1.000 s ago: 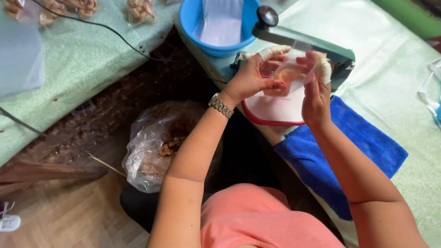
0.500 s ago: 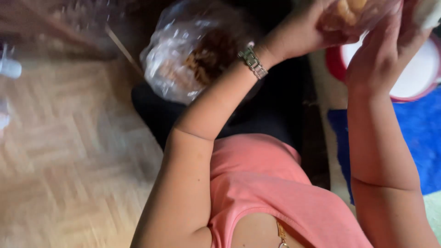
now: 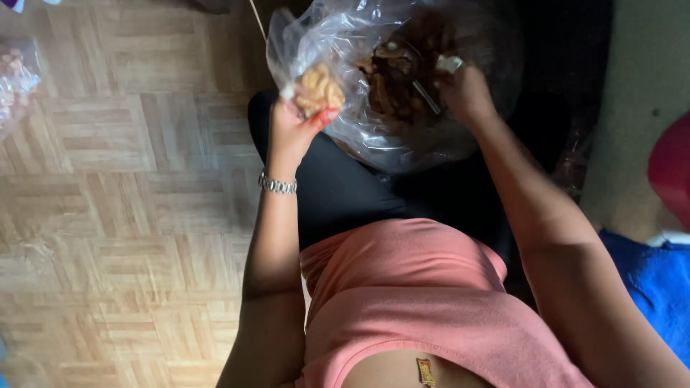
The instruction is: Scooping snacks into plastic bags and sealing them with a manual heat sealer
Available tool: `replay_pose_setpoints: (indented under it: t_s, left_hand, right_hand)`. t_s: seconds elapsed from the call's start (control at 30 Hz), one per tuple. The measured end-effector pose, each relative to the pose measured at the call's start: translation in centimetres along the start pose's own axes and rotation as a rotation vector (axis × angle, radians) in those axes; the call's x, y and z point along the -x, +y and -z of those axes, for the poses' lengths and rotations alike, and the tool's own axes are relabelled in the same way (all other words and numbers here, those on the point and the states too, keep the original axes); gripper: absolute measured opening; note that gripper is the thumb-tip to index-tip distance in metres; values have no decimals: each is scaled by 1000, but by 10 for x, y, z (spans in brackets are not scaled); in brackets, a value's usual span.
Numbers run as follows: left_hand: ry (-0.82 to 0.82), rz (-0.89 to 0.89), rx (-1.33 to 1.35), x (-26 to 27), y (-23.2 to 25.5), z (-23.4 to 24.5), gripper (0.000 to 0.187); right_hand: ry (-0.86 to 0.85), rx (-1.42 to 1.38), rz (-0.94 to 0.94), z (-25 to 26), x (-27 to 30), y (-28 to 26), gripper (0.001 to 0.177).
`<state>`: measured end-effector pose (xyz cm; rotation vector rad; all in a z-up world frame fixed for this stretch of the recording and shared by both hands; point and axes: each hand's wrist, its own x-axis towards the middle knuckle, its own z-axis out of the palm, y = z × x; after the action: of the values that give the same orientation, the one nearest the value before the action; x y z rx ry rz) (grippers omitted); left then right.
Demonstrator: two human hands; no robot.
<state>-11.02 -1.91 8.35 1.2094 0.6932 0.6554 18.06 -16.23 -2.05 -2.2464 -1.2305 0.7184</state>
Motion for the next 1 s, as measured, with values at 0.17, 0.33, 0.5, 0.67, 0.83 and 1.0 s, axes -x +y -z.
replay_pose_setpoints:
  t_s: [0.17, 0.33, 0.5, 0.67, 0.83, 1.0]
  left_hand:
    - [63, 28, -81, 3, -24, 5, 34]
    - [141, 50, -177, -12, -51, -1, 39]
    - [47, 174, -112, -20, -46, 4, 44]
    - [38, 273, -100, -20, -37, 11, 42]
    - [1, 310, -48, -17, -56, 21, 56]
    - [-8, 318, -23, -28, -46, 16, 61]
  right_hand:
    - [-241, 195, -115, -46, -33, 33, 31]
    - [-240, -233, -317, -93, -46, 49, 23]
    - [-139, 481, 305, -111, -71, 13, 26]
    - [-333, 483, 318, -110, -85, -15, 27]
    - [-404, 591, 328, -121, -90, -8, 29]
    - [-159, 489, 461, -131, -90, 19, 21]
